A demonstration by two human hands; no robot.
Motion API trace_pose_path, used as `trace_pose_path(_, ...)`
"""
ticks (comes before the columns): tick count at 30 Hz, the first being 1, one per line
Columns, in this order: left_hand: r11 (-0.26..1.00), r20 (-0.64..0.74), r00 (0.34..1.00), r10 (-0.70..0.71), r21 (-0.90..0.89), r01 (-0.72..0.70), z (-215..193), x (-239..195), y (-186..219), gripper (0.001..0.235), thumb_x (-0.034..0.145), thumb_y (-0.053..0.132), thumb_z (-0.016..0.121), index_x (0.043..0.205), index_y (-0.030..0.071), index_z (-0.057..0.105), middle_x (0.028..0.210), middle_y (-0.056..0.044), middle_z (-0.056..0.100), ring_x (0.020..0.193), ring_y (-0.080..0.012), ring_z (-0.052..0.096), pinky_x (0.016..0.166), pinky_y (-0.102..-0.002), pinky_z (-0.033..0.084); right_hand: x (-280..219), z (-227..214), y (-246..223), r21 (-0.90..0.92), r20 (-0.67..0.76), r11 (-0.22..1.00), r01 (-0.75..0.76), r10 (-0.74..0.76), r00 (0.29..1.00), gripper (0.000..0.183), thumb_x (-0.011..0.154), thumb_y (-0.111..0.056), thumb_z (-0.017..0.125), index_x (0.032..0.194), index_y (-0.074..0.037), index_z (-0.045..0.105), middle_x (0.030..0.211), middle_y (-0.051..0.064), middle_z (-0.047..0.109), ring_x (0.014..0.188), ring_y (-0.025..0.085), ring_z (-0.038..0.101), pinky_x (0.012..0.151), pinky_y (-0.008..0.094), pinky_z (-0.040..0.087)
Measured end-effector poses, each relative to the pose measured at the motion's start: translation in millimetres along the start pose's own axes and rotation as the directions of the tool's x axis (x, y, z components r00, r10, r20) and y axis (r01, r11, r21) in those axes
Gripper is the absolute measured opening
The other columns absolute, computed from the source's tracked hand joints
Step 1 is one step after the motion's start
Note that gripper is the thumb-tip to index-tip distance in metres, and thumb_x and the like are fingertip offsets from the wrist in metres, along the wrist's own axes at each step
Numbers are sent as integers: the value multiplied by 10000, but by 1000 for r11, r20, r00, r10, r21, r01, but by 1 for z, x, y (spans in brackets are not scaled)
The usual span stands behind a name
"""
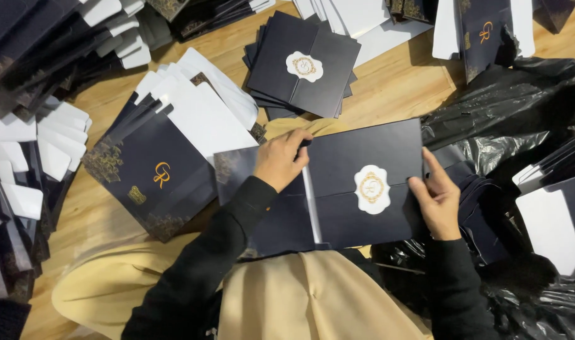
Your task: Assembling decorative invitation folders by placing paper inserts inside and folding the covers.
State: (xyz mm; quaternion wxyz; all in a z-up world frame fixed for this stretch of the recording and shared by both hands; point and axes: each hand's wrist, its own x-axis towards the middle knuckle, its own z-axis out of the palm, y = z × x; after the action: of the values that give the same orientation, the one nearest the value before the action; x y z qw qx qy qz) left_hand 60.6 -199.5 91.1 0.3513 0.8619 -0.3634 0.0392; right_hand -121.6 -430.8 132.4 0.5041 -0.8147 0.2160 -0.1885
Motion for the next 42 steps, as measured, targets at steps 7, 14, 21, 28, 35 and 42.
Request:
trace_pose_path(7,944,-279,904,-325,-45,326,-34,-66,-54,554,707,225,712,1161,4,485,1062,-233,532,1019,-408,491,898,-470,357,-11,4,45,6,102,1000,7,-7,995,522,841,-34,576,1338,-102,434,434,13,460,377,49,356,381,176,255)
trace_pose_path(14,371,92,527,-845,-608,702,-29,-132,-87,380,932,305,464,1256,108,449,1239,-182,467,1190,-282,429,989,-377,365,0,21,26,82,151,996,-31,19,988,529,857,-19,574,1358,-110,428,581,114,579,493,141,548,441,212,411)
trace_pose_path(21,290,166,567,-807,-724,626,4,-158,-126,354,952,262,444,1278,125,430,1246,-153,465,1162,-237,442,978,-396,366,5,9,28,164,164,981,-103,76,984,528,870,-53,560,1369,-150,417,647,53,575,561,113,565,490,196,450)
trace_pose_path(28,147,292,507,-811,-737,660,7,-143,-106,505,950,286,460,1375,92,269,1385,-169,267,1270,-239,265,1048,-433,221,14,0,32,283,184,953,-113,62,981,526,893,-41,515,1397,-89,373,719,118,594,611,168,598,526,231,493)
trace_pose_path(35,129,330,481,-812,-702,701,-31,-123,-67,592,948,303,453,1406,44,182,1454,-211,124,1341,-311,131,1087,-451,140,10,-7,72,310,173,943,-116,64,983,538,894,-34,516,1407,-83,361,721,106,591,645,187,611,554,241,509)
trace_pose_path(42,27,272,436,-858,-824,566,-21,-124,-44,593,940,304,491,1379,3,232,1405,-283,204,1310,-343,212,1073,-435,191,-3,24,41,360,185,923,-134,71,980,536,879,-20,522,1386,-98,364,696,107,595,633,190,618,555,265,528)
